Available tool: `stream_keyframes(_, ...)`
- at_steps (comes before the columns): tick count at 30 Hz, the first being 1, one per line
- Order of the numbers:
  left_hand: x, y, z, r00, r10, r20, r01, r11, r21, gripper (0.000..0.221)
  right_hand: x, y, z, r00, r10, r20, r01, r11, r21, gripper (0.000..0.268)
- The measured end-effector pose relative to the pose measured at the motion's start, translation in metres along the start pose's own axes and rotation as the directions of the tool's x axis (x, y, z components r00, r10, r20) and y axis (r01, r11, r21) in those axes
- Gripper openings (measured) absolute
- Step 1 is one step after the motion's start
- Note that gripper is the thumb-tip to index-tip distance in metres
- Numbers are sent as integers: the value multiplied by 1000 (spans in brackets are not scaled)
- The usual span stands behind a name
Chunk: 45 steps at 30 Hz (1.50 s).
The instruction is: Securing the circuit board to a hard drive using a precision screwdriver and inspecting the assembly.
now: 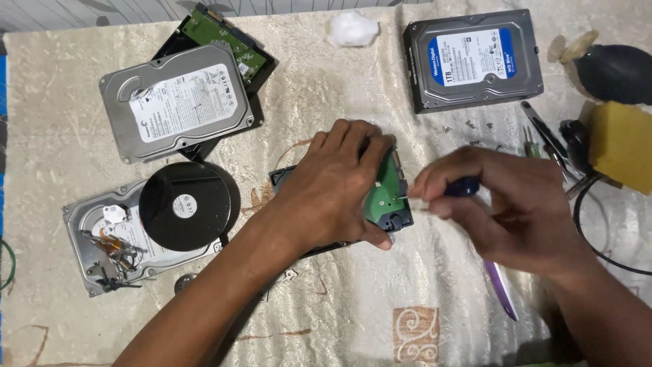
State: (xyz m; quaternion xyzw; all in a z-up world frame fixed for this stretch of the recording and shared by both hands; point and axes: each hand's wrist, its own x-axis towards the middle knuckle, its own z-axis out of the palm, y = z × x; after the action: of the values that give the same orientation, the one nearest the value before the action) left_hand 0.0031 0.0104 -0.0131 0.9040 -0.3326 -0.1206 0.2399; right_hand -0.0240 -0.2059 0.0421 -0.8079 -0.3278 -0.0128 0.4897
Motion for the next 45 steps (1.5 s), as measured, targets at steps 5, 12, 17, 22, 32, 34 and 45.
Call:
stream_keyframes(5, 3, 0, 0, 1000, -6, -18, 6, 1000, 17, 135, 24, -13, -21, 979, -48, 199, 104, 954, -282, 24)
stream_keyframes(12, 7, -3, 4, 995, -41, 96, 36, 998, 59, 133, 22, -20, -30, 757, 23, 653, 515, 593, -619, 23)
stream_keyframes(17, 5, -3, 3, 996, -33, 78, 32, 999, 14, 131, 21, -17, -25, 617, 246, 747, 571, 514, -640, 50)
stream_keyframes(22, 8, -1, 1, 986, -48, 157, 40, 998, 53, 109, 25, -11, -23, 536, 271, 800, 632, 499, -593, 31)
stream_keyframes(32, 5, -6, 10, 999, -3, 35, 2, 1000, 1, 120, 36, -19, -10, 416, 623, 663, 499, 453, -739, 16)
stream_keyframes(34, 3, -6, 11, 997, 17, -70, -19, 999, -29, 117, 39, -21, -5, 457, 615, 643, 465, 451, -762, 24)
stream_keyframes(45, 2, -8, 17, 996, 44, -83, -43, 999, 11, 97, 65, -26, 8, 365, 837, 408, 389, 261, -883, 28)
